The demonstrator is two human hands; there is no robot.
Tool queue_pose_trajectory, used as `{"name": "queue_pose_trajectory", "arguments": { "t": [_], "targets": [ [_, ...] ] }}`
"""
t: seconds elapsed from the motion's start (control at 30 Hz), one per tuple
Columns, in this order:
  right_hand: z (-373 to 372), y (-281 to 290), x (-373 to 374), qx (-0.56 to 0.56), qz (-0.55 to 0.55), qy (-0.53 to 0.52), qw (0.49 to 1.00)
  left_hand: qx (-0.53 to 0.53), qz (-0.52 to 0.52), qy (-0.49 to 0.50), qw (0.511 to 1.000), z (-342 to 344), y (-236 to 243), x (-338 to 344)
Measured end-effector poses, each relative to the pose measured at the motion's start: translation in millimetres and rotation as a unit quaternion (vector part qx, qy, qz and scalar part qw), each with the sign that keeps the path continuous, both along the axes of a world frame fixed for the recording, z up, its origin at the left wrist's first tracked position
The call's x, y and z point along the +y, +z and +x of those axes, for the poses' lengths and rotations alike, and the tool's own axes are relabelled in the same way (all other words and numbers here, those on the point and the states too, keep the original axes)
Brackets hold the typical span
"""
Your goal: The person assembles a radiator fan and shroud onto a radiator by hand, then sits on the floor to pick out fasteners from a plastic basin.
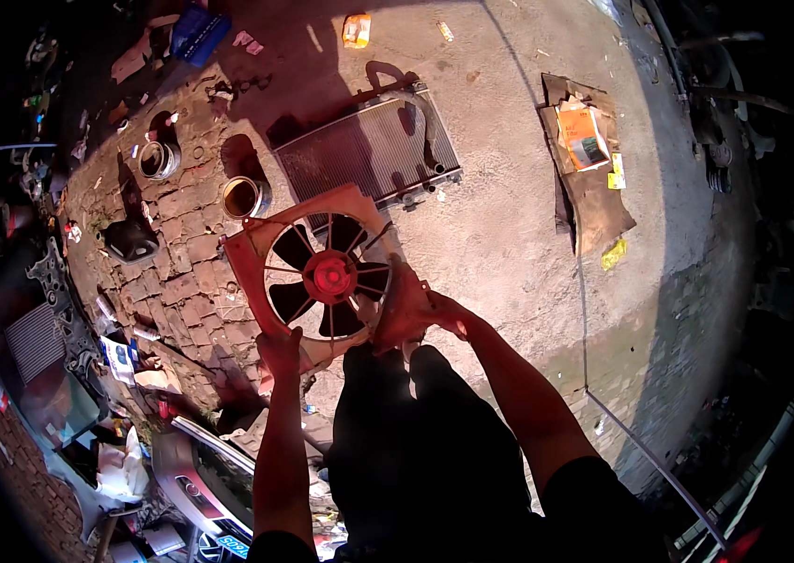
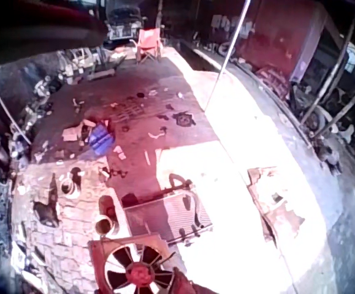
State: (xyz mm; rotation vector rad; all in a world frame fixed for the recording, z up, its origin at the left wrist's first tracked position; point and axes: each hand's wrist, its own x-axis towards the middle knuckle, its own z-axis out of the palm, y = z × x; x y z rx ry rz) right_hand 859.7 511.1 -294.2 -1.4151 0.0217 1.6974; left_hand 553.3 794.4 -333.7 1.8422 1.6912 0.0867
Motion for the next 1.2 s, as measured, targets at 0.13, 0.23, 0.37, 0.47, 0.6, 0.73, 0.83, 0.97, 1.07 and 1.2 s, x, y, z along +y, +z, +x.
{"name": "queue_pose_trajectory", "arguments": {
  "t": [0.13, 0.23, 0.37, 0.47, 0.6, 0.73, 0.83, 0.97, 1.07, 1.2],
  "targets": [
    [11.8, -27.0, 60.7, -0.100, -0.011, 0.067, 0.993, 0.003, 0.022, -0.023, 0.999, 13.3, -10.6, 53.2],
    [4.6, -102.9, 47.8, -0.253, -0.011, 0.102, 0.962, 0.044, -0.109, -0.021, 0.993, 41.2, -23.2, 77.9],
    [-7.9, -102.4, 91.5, -0.220, -0.066, 0.060, 0.971, 0.092, -0.109, 0.020, 0.990, -1.4, -17.1, 113.9],
    [4.7, -85.5, 102.1, -0.189, -0.097, 0.138, 0.967, 0.082, -0.142, 0.069, 0.984, 23.7, 6.6, 101.2],
    [14.6, -80.1, 103.4, -0.272, 0.005, 0.142, 0.952, 0.123, -0.118, 0.087, 0.981, 44.9, 33.2, 89.1],
    [32.5, -79.6, 107.2, -0.227, 0.000, 0.247, 0.942, 0.171, -0.100, 0.127, 0.972, 15.1, 21.2, 74.5],
    [61.7, -48.8, 123.4, -0.166, -0.079, 0.375, 0.909, 0.202, -0.077, 0.123, 0.968, 21.5, 31.3, 52.2],
    [71.0, -81.3, 85.0, -0.277, -0.046, 0.398, 0.873, 0.235, -0.122, 0.111, 0.958, 83.0, 51.5, 25.9],
    [64.7, -139.5, 47.7, -0.292, -0.070, 0.386, 0.872, 0.276, -0.124, 0.113, 0.946, 118.0, 41.9, 7.4],
    [81.0, -169.9, 25.6, -0.405, -0.049, 0.450, 0.794, 0.198, -0.120, 0.103, 0.967, 125.9, 0.1, 6.5]
  ]
}}
